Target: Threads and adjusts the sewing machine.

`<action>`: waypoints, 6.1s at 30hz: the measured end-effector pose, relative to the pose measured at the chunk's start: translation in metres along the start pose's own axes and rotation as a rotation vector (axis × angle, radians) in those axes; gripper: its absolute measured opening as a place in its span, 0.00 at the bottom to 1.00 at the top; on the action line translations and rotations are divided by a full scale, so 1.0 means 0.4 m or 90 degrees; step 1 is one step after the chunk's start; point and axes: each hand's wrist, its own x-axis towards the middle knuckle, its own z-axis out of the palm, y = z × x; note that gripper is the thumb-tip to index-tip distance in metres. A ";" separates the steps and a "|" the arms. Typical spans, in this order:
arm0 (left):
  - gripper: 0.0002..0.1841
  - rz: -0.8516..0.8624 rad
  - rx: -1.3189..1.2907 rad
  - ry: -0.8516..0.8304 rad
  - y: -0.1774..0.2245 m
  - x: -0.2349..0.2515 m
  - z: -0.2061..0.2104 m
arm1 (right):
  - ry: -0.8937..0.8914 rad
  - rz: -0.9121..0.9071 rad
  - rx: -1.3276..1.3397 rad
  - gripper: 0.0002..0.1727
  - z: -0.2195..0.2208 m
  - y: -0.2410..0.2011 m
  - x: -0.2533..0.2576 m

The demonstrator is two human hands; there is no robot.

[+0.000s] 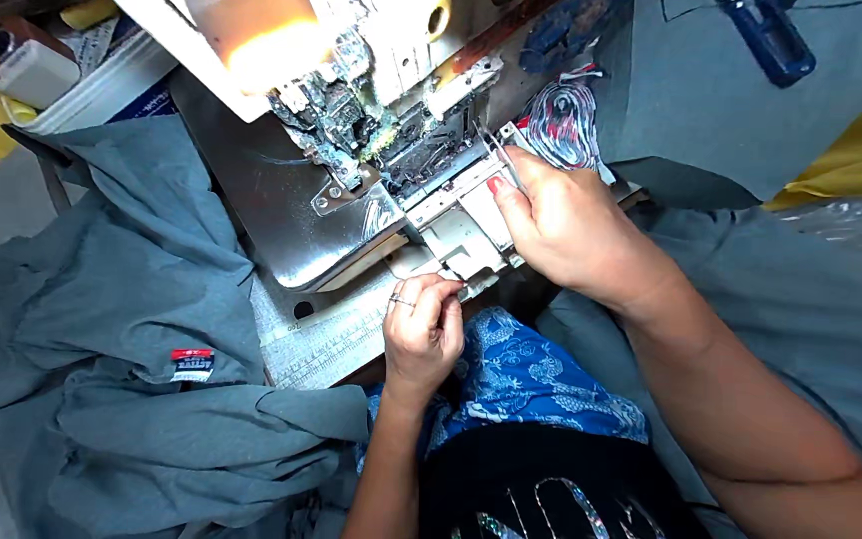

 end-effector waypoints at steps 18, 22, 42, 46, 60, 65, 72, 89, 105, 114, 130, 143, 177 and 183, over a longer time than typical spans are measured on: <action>0.05 0.006 0.003 -0.001 -0.002 0.001 0.000 | -0.046 -0.004 -0.014 0.19 -0.021 -0.010 0.053; 0.05 0.005 0.000 0.000 -0.001 0.001 0.001 | -0.032 -0.032 -0.029 0.18 -0.018 -0.003 0.040; 0.05 0.000 -0.002 -0.006 0.000 0.002 -0.002 | -0.065 0.016 -0.052 0.21 -0.029 -0.015 0.043; 0.05 0.002 -0.002 -0.007 -0.001 0.002 -0.002 | -0.060 -0.009 -0.055 0.20 -0.028 -0.010 0.040; 0.05 -0.017 -0.032 -0.010 0.002 0.001 -0.005 | -0.057 0.007 -0.071 0.22 -0.034 0.003 0.005; 0.03 -0.081 -0.168 0.034 0.078 0.039 -0.030 | -0.071 -0.018 -0.070 0.20 -0.041 0.007 0.000; 0.14 -0.189 -0.195 -0.058 0.175 0.177 -0.028 | 0.005 -0.071 -0.021 0.18 -0.030 0.045 -0.063; 0.11 -0.377 -0.049 -0.067 0.114 0.321 0.063 | 0.119 -0.030 0.213 0.24 0.023 0.137 -0.175; 0.06 -0.170 -0.354 -0.186 0.121 0.181 -0.035 | -0.220 -0.079 0.691 0.15 -0.041 0.166 -0.182; 0.08 -0.248 -0.432 -0.066 0.154 0.200 0.000 | -0.041 -0.172 1.073 0.20 -0.041 0.201 -0.184; 0.29 0.037 0.536 -0.298 0.138 0.325 0.048 | 0.241 -0.061 0.812 0.12 0.039 0.171 -0.184; 0.07 0.109 0.354 -0.159 0.116 0.284 0.042 | 0.289 -0.120 0.817 0.12 0.013 0.179 -0.182; 0.25 -0.305 -0.697 0.078 0.158 0.074 0.035 | 0.145 -0.244 0.532 0.09 0.026 0.043 -0.115; 0.15 -0.333 -0.778 0.095 0.170 0.077 0.052 | 0.137 -0.230 0.551 0.09 0.042 0.045 -0.130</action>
